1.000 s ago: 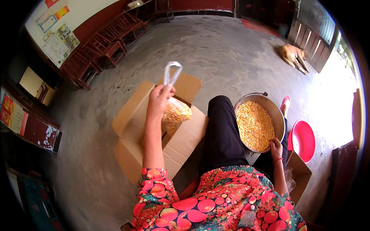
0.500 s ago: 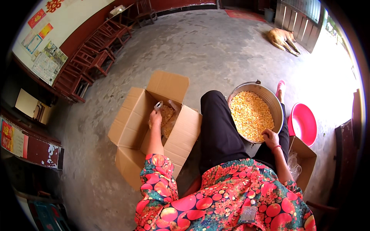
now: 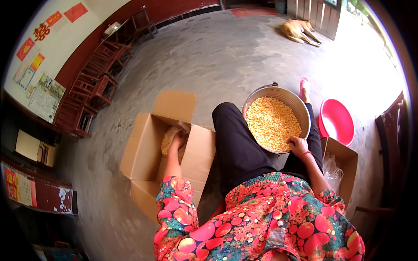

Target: The person is scooping yellow corn kernels from a metal pot by hand, filling a plastic bag, and then placing the bag into a cardboard box.

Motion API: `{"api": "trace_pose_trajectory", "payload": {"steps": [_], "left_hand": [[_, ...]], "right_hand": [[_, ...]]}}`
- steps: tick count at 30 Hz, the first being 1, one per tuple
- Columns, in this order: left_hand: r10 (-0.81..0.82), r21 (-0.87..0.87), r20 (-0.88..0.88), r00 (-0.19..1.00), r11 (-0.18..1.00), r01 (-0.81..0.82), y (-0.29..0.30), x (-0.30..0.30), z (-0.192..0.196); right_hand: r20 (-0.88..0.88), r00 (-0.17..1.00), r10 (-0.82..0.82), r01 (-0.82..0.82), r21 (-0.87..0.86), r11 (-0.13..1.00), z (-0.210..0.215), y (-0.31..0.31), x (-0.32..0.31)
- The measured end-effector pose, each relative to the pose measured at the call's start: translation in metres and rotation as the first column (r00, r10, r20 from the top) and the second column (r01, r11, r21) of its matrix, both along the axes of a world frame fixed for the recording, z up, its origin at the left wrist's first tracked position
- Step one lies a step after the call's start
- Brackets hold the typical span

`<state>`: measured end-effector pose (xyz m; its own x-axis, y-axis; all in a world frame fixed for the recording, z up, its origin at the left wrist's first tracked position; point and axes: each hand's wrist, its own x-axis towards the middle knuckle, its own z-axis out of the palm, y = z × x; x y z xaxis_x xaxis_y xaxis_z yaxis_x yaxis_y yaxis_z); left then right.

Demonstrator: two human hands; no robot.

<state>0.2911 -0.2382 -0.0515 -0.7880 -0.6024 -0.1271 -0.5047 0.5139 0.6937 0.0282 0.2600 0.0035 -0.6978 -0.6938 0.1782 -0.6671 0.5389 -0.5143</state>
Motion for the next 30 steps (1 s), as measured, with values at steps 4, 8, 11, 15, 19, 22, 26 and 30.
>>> {"api": "trace_pose_trajectory", "payload": {"steps": [4, 8, 11, 15, 19, 22, 26, 30], "left_hand": [[0.305, -0.180, 0.158, 0.939, 0.944, -0.276, 0.006, 0.005, 0.045], [0.373, -0.422, -0.274, 0.886, 0.781, -0.459, 0.006, 0.022, 0.077], [0.258, -0.393, -0.626, 0.736, 0.711, -0.584, 0.048, 0.001, 0.147], [0.046, -0.315, -0.747, 0.663, 0.853, -0.415, 0.126, -0.061, 0.227], [-0.110, -0.200, -0.650, 0.752, 0.979, -0.029, 0.188, -0.129, 0.220], [-0.210, 0.065, -0.466, 0.860, 0.961, 0.270, 0.243, -0.172, 0.163], [-0.504, -0.102, -0.310, 0.806, 0.861, 0.499, 0.333, -0.191, 0.060], [-0.804, 0.077, 0.046, 0.593, 0.595, 0.800, 0.364, -0.175, 0.080]], "right_hand": [[0.025, 0.999, -0.048, 0.046, 0.073, 0.996, -0.006, 0.002, -0.003], [0.064, 0.998, -0.020, 0.012, 0.124, 0.992, -0.002, -0.004, 0.001], [0.012, 1.000, -0.019, 0.017, 0.159, 0.987, -0.002, -0.007, 0.002], [0.008, 1.000, -0.013, 0.012, 0.161, 0.987, -0.010, -0.004, 0.000], [0.027, 0.999, -0.020, 0.015, 0.166, 0.986, -0.007, 0.000, 0.001], [0.131, 0.991, -0.042, 0.041, 0.015, 0.999, 0.002, -0.003, 0.004], [0.203, 0.978, -0.040, 0.067, -0.131, 0.989, 0.002, -0.004, 0.002], [0.170, 0.974, -0.150, 0.199, -0.326, 0.924, 0.007, 0.014, -0.014]]}}
